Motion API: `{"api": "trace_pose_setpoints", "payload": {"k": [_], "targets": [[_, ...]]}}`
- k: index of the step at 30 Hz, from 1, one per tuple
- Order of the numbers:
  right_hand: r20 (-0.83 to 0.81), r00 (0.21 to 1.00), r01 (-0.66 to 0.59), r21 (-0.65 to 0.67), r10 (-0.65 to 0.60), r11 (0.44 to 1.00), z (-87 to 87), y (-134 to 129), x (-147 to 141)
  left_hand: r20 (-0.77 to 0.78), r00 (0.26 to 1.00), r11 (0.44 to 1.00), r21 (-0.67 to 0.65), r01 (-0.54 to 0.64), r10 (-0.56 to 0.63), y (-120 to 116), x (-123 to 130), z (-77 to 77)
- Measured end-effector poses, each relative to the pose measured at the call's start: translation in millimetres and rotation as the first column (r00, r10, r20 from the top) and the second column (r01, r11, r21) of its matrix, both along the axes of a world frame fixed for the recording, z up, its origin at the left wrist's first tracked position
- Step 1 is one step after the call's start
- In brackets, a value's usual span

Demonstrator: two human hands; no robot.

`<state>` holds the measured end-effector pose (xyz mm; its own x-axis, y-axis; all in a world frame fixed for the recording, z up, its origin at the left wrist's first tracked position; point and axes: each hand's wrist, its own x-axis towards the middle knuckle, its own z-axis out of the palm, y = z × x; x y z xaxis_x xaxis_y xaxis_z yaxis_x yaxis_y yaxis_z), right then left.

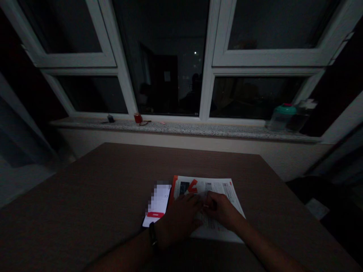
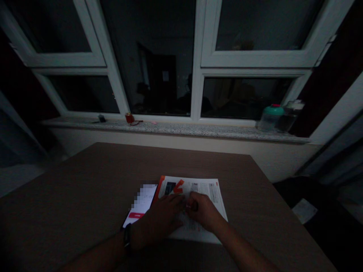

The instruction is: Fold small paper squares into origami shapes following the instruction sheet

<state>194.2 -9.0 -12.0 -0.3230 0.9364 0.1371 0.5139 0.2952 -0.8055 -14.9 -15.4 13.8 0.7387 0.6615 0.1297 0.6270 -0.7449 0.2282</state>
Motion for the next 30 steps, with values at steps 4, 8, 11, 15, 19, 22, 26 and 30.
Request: {"api": "trace_pose_setpoints", "payload": {"k": [4, 8, 11, 15, 19, 22, 26, 30], "targets": [[-0.050, 0.997, -0.058, -0.050, 0.056, 0.997, -1.1, -0.9, -0.3, -0.006, 1.000, 1.000, -0.007, -0.001, 0.001, 0.8, 0.3, -1.2], [-0.090, 0.992, -0.100, -0.096, 0.091, 0.990, -1.3, -2.2, -0.2, -0.025, 1.000, 1.000, -0.013, 0.003, -0.004, -0.7, 0.7, 3.2], [-0.086, 0.996, 0.004, -0.056, -0.009, 0.998, -2.9, -0.4, 0.8, -0.041, 0.999, 1.000, -0.022, 0.003, -0.004, -1.6, 0.7, 5.8], [-0.062, 0.995, 0.081, -0.001, -0.081, 0.997, -5.7, 3.2, 0.7, -0.043, 0.999, 1.000, -0.021, 0.005, -0.006, -1.2, 0.3, 4.1], [-0.049, 0.998, 0.027, -0.041, -0.029, 0.999, -6.0, 2.8, -0.7, -0.028, 0.999, 1.000, -0.014, 0.015, -0.015, -0.5, -0.2, 0.8], [-0.050, 0.999, -0.024, -0.061, 0.021, 0.998, -5.1, 0.2, -0.5, -0.017, 1.000, 1.000, -0.009, 0.012, -0.012, -0.1, -0.3, -0.3], [-0.055, 0.997, -0.054, -0.061, 0.051, 0.997, -5.5, -1.6, 2.0, -0.005, 1.000, 1.000, -0.015, 0.026, -0.026, 0.3, -1.0, 0.6], [-0.105, 0.994, 0.039, -0.036, -0.043, 0.999, -7.3, 1.3, 4.7, -0.014, 0.999, 0.999, -0.017, 0.029, -0.029, 0.4, -1.5, 2.5]]}}
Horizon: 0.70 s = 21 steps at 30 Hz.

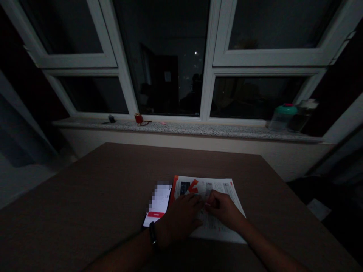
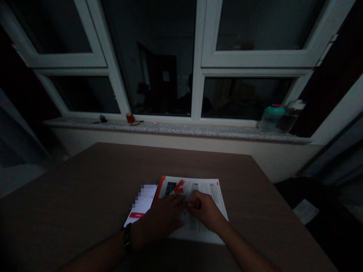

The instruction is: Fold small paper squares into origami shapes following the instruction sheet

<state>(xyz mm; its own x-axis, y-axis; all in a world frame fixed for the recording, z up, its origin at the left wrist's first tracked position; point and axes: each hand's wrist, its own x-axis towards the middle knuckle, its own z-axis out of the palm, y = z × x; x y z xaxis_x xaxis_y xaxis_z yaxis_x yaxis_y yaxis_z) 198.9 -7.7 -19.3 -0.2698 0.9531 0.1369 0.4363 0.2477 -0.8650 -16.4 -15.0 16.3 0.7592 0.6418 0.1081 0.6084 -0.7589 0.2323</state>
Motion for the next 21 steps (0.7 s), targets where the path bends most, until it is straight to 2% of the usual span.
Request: {"api": "trace_pose_setpoints", "payload": {"k": [2, 10, 16, 21], "targets": [[-0.015, 0.999, 0.040, 0.004, -0.040, 0.999, -0.5, 1.3, 0.5, -0.006, 1.000, 1.000, 0.000, -0.002, 0.002, 0.1, 0.0, 0.5], [-0.014, 0.998, 0.066, 0.018, -0.065, 0.998, -1.5, 0.5, 0.1, 0.035, 0.999, 0.999, 0.013, 0.031, -0.031, 1.8, -1.7, -4.1], [-0.007, 0.998, 0.058, 0.029, -0.058, 0.998, 0.6, -0.5, 0.3, 0.020, 0.998, 0.997, -0.035, 0.066, -0.065, 2.0, -1.5, 6.1], [0.072, 0.997, 0.015, 0.040, -0.018, 0.999, 4.2, -4.1, -1.4, 0.008, 0.997, 0.996, -0.053, 0.078, -0.077, 3.6, 0.7, 9.1]]}}
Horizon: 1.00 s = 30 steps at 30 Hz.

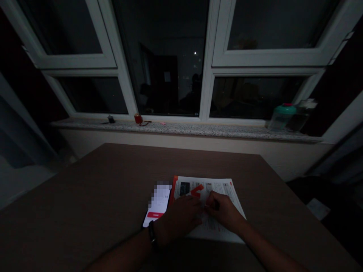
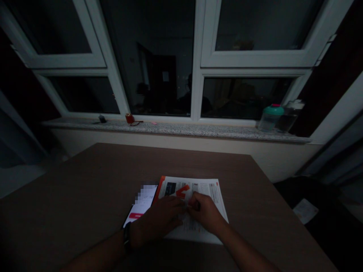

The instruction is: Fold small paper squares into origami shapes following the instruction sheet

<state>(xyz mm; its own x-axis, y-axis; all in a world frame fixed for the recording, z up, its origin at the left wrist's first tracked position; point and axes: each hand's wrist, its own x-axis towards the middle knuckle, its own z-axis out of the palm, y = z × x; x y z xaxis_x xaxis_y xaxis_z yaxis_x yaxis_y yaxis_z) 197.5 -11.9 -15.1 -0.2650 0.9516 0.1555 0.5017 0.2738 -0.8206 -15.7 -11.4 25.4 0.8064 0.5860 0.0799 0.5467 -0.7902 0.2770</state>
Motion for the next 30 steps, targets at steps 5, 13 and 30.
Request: {"api": "trace_pose_setpoints", "payload": {"k": [5, 13, 30], "targets": [[0.013, 0.999, -0.029, -0.013, 0.029, 0.999, 0.7, -1.7, -1.7, 0.019, 1.000, 0.999, -0.031, -0.022, 0.022, 1.2, 1.4, 0.2], [0.071, 0.997, -0.004, 0.011, 0.003, 1.000, -4.8, 1.5, -3.0, 0.024, 0.999, 0.998, -0.046, -0.039, 0.040, 1.7, 1.4, 1.1], [0.112, 0.987, 0.105, 0.069, -0.113, 0.992, -2.2, 6.2, -0.6, -0.021, 0.998, 0.998, -0.027, -0.055, 0.055, 1.2, 2.5, 1.6]]}}
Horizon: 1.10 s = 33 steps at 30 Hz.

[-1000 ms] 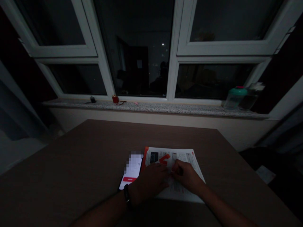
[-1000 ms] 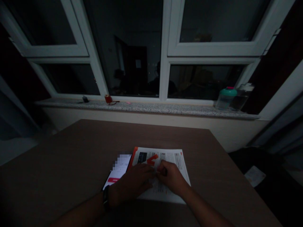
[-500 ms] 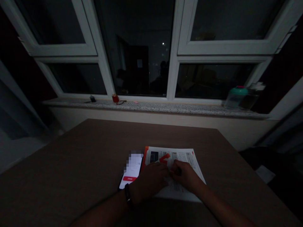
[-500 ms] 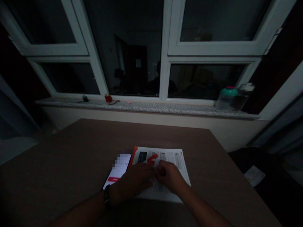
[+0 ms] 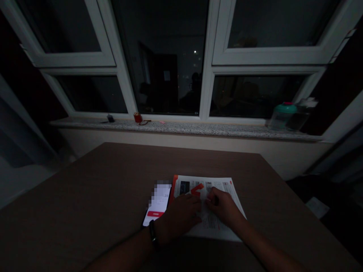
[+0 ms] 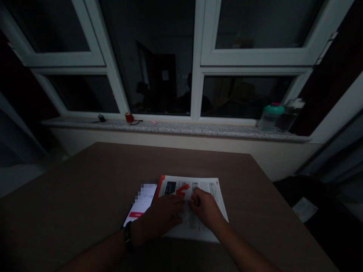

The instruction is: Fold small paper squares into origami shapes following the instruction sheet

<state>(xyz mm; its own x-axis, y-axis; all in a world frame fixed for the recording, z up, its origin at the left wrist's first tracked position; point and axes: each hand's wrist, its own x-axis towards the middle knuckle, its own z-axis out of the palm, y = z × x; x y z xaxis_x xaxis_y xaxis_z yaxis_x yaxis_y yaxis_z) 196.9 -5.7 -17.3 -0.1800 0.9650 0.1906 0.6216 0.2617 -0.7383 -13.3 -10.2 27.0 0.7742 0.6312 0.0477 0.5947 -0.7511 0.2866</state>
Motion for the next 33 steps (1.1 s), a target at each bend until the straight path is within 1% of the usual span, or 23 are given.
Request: {"api": "trace_pose_setpoints", "payload": {"k": [5, 12, 17, 21, 23, 27, 29, 31, 33], "targets": [[0.026, 0.999, 0.036, 0.042, -0.037, 0.998, -3.9, 2.7, 4.0, -0.009, 1.000, 1.000, 0.003, -0.002, 0.002, -0.1, 0.0, 0.1], [0.078, 0.991, 0.102, 0.139, -0.113, 0.985, -3.9, 2.9, 4.8, 0.016, 1.000, 1.000, 0.014, -0.003, 0.003, 0.2, -2.8, -6.2], [0.020, 0.992, 0.125, 0.117, -0.128, 0.985, -3.3, 3.7, 6.2, 0.019, 1.000, 1.000, 0.007, -0.014, 0.014, 0.6, -3.0, -7.5], [-0.045, 0.991, 0.130, 0.084, -0.126, 0.988, -1.0, 3.4, 6.3, 0.026, 1.000, 1.000, 0.027, 0.009, -0.010, 0.4, -2.6, -5.3], [-0.061, 0.993, 0.106, 0.062, -0.103, 0.992, -0.3, 2.2, 5.6, 0.019, 1.000, 0.999, 0.039, 0.017, -0.018, 0.4, -2.4, -3.4], [-0.020, 0.999, -0.034, 0.016, 0.035, 0.999, -0.2, -1.2, 3.3, 0.005, 1.000, 0.999, 0.037, 0.026, -0.027, 0.9, -2.3, -0.3], [0.019, 0.997, -0.081, 0.010, 0.081, 0.997, -0.5, -2.3, 2.3, 0.014, 0.999, 0.999, 0.027, 0.030, -0.031, 1.3, -2.4, -0.1], [0.057, 0.995, -0.082, 0.016, 0.081, 0.996, -1.0, -2.4, 1.5, 0.026, 0.999, 0.999, 0.020, 0.036, -0.037, 2.0, -2.5, -1.3], [0.084, 0.995, -0.055, 0.027, 0.053, 0.998, -2.0, -1.2, 1.4, 0.041, 0.998, 0.999, 0.025, 0.042, -0.043, 3.2, -2.3, -4.3]]}}
